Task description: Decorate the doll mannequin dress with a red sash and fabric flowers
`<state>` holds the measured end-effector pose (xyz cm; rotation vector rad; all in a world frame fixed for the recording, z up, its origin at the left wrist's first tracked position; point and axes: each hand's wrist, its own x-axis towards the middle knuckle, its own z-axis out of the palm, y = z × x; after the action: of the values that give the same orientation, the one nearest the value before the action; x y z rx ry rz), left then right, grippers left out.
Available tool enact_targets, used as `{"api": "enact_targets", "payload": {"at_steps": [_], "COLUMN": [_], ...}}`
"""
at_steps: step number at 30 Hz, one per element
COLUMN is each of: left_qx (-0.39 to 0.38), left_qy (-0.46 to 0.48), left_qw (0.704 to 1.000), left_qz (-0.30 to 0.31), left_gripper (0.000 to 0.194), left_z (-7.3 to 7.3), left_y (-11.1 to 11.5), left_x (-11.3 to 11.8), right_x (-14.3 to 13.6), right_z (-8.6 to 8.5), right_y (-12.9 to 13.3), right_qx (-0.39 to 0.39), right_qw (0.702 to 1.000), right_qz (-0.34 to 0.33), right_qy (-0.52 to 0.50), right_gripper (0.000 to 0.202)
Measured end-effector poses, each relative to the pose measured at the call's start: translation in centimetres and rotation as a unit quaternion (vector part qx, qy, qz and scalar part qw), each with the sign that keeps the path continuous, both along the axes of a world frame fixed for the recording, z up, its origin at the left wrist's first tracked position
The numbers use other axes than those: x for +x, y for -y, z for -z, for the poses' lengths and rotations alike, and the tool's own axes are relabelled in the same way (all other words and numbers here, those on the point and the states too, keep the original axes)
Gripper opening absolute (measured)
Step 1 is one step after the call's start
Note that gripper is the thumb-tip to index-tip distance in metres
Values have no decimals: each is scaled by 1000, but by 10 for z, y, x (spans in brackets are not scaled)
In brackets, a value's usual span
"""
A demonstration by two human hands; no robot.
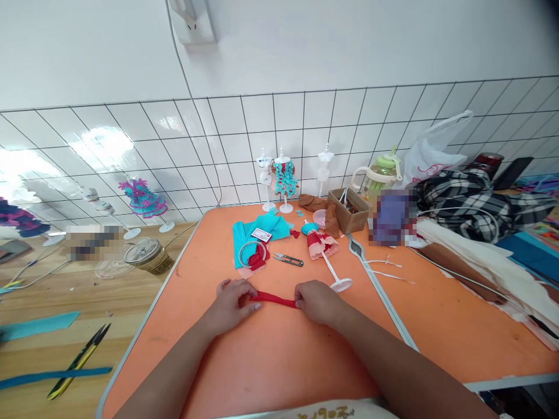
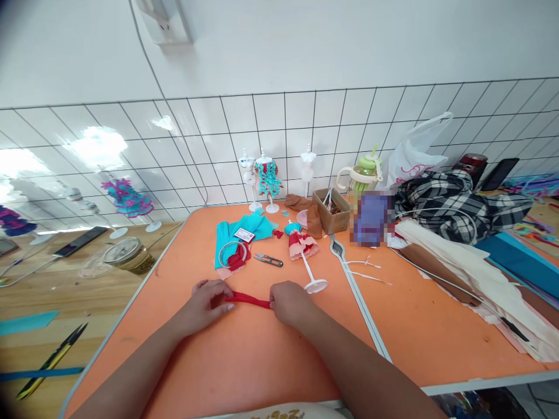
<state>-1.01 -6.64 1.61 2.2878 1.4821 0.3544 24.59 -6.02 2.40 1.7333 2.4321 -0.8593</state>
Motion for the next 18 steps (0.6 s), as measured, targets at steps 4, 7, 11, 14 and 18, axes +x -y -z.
{"api": "enact_targets", "payload": {"at_steps": [4,7,11,14,18], "left_qx": [-3,16,38,45,46], "left_qy": [1,-5,-30,-45,-51], "left_qw": [1000,999,996,991,986], "left_qz": [-29,-50,-80,-114,-150], "left_gripper": [22,23,25,26,30], "left_z": [4,9,14,15,16], "left_y": [-2,-4,-4,-7,-16], "left_x": [0,5,12,15,16], "right_x": [0,0,-1,-2,-7], "right_z": [0,2,0,-4,-9], "right_y": [0,-1,-1,-3,-8], "right_qx": [3,11,9,-8,-32], "right_qw": [1000,999,999,1000,998], "right_qz": [6,16,29,16,7], "right_qy": [-22,-32,-15,20,46], "right_gripper": [13,12,14,21,29]}}
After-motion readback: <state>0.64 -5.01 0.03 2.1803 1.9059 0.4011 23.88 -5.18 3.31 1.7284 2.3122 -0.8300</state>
